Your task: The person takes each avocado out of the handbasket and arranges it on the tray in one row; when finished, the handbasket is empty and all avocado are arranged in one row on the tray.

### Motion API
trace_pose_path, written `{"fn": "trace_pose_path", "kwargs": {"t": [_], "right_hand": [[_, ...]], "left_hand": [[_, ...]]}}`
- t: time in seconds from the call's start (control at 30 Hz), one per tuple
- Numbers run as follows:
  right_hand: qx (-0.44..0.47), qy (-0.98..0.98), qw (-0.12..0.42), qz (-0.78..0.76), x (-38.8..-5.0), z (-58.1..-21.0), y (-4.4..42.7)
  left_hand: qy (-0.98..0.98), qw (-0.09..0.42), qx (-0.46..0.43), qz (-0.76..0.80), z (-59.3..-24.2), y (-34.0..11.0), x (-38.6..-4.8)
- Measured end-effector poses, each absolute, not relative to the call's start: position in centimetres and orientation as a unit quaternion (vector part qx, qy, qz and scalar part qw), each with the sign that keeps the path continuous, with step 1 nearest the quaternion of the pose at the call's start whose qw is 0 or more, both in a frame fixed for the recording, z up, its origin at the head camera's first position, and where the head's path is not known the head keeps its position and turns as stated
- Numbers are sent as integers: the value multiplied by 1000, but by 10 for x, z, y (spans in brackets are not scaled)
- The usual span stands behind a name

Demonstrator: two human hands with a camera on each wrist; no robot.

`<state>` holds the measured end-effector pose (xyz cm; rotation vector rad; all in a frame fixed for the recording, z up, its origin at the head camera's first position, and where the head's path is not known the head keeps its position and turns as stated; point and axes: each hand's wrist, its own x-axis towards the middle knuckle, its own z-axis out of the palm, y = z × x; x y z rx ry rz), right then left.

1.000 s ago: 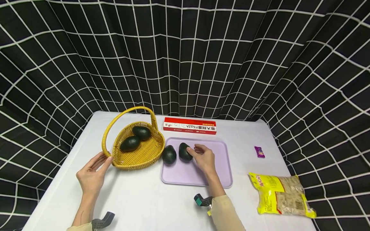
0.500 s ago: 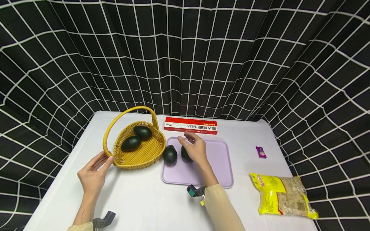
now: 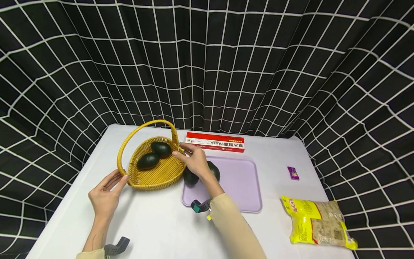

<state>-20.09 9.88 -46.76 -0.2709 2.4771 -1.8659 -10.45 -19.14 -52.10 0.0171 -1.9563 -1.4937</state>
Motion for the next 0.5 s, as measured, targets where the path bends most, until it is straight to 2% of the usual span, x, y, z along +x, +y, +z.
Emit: {"fn": "trace_pose_path", "kwargs": {"t": [0.5], "right_hand": [[-76, 795, 59, -599, -224, -464, 46]], "left_hand": [[-749, 334, 1, -573, -521, -192, -104]]}}
